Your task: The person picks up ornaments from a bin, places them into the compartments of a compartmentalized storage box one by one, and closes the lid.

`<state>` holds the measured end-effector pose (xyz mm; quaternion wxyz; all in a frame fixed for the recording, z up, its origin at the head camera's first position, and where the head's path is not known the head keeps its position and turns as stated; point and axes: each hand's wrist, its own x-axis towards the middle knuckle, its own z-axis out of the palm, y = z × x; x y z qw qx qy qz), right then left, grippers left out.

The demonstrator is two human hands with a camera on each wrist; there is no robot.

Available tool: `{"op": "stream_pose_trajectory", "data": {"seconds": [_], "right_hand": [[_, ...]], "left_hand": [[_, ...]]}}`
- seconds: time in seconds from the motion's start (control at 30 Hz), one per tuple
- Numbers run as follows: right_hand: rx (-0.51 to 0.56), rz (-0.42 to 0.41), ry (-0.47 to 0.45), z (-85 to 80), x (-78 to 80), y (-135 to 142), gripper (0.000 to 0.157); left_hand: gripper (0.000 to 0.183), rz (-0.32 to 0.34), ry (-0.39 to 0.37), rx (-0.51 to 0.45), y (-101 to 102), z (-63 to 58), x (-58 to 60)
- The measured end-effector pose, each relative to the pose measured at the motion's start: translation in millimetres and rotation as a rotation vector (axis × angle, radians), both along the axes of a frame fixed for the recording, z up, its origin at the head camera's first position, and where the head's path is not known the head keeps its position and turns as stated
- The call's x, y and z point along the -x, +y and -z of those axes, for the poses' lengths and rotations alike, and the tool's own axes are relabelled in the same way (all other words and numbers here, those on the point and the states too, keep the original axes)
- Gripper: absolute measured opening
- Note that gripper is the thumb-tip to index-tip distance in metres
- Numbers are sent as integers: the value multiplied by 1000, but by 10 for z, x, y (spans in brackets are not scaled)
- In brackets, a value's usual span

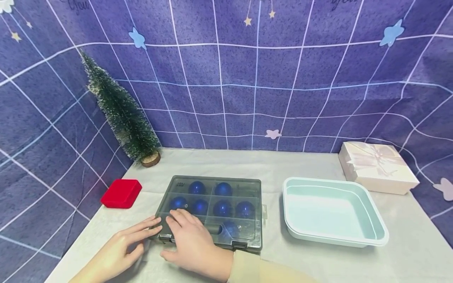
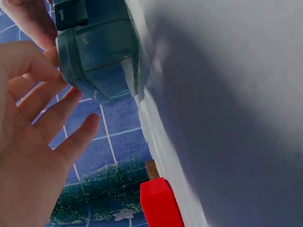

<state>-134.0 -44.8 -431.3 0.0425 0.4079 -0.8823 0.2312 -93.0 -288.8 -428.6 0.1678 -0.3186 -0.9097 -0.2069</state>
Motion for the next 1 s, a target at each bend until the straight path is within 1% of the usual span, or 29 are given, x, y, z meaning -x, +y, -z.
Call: {"op": "stream_pose_trajectory", "data": {"seconds": [0.07, 0.13, 0.2, 0.33, 0.43, 0.53, 0.8, 1.0], "right_hand": [[-66, 25, 26, 15, -6, -36, 81], [-101, 48, 42, 15, -14, -65, 79], [-119, 69, 64, 12, -21, -86, 74], [-132, 100, 139, 6, -25, -108, 62], [-120, 106, 176, 5, -23, -115, 56], [-92, 101, 192, 11, -21, -118, 50], [41, 68, 249, 37, 12, -130, 26], [54, 52, 247, 44, 15, -139, 21]], "left_hand": [[63, 8, 7, -5, -1, -5, 4], [63, 17, 19, -12, -2, -7, 8], [63, 24, 29, -19, -4, -7, 13], [63, 28, 29, -29, -11, 1, 17], [63, 26, 26, -28, -13, 9, 18], [63, 30, 29, -29, -12, 12, 14], [62, 25, 29, -39, 3, -5, 18], [61, 17, 32, -39, 8, 12, 7]]}}
